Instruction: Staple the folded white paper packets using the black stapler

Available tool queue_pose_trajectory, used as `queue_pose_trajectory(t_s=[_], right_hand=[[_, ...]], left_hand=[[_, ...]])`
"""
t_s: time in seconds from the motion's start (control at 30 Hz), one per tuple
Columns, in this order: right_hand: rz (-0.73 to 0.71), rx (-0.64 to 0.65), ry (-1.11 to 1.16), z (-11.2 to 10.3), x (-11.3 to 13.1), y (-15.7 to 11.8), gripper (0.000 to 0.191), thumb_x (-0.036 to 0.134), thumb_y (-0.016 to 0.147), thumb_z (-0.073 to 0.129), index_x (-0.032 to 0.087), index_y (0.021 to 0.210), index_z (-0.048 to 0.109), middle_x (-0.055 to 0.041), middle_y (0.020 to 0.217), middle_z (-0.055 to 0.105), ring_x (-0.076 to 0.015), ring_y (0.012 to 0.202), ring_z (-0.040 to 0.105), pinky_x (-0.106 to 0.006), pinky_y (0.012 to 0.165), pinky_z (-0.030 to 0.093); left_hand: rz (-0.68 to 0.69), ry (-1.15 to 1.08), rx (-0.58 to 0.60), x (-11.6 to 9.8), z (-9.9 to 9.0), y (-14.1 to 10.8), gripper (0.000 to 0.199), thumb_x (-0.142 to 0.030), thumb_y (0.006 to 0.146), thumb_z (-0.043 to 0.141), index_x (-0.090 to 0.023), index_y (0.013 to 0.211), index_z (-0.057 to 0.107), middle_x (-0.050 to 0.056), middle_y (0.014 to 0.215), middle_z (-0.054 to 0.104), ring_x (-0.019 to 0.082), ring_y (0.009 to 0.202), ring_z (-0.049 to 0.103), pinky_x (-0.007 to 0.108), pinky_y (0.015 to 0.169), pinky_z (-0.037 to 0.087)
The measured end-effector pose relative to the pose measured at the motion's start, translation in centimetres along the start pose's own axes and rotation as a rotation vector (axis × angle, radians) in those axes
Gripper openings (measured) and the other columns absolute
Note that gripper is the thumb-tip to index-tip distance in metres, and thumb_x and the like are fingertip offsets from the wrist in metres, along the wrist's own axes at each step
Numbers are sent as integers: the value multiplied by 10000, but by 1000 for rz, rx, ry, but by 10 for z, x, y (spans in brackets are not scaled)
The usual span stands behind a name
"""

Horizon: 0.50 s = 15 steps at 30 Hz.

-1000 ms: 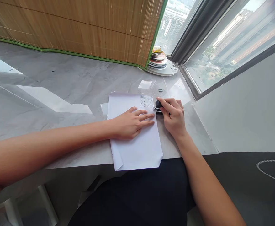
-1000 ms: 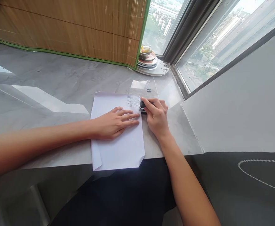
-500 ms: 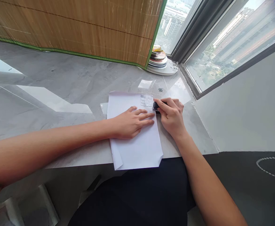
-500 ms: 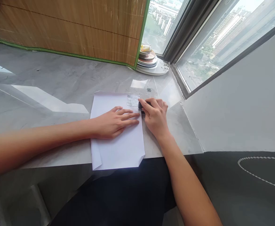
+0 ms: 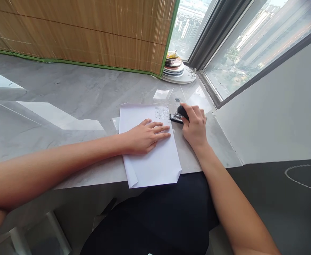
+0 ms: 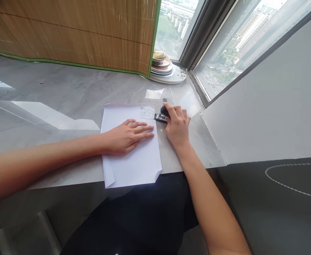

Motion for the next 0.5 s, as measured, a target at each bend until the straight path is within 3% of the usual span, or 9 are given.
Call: queue_pose_trajectory(t_s=[0.17, 0.33, 0.43, 0.5], right_hand=[[225, -128, 19, 1, -35, 2, 564, 241, 916, 567, 258, 1480, 557, -153, 1258, 661, -377, 1164, 587, -568, 995, 503], [371, -147, 29, 0, -44, -3, 371, 273, 865, 649, 235, 1234, 664, -140, 1152, 733, -364, 1069, 666, -521, 963, 539], [405, -170, 78, -4, -38, -3, 310, 280, 852, 670, 230, 1158, 671, -135, 1125, 752, -362, 1058, 686, -514, 958, 544], [399, -199, 128, -9, -30, -2, 296, 296, 862, 672, 219, 1148, 663, -140, 1122, 755, -358, 1066, 691, -509, 961, 543]], left_hand=[[-6, -5, 33, 1, 0, 0, 572, -231, 1055, 431, -289, 1616, 524, 91, 1690, 508, 305, 1550, 472, 508, 1240, 301], [0, 34, 25, 4, 1, -1, 558, -229, 1041, 473, -263, 1593, 543, 116, 1694, 498, 298, 1544, 489, 517, 1247, 321], [29, 73, -61, -2, -5, 0, 480, -262, 1035, 532, -244, 1507, 620, 134, 1652, 546, 311, 1488, 547, 515, 1217, 370], [32, 74, -198, -6, -15, 0, 358, -284, 1050, 544, -234, 1370, 695, 132, 1548, 646, 298, 1378, 631, 487, 1147, 439]])
Point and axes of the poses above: each hand's wrist, its own y-axis towards the middle knuckle, its own z-axis out of the palm, x = y × z, the point moved 4 cm from there along y, towards the middle knuckle
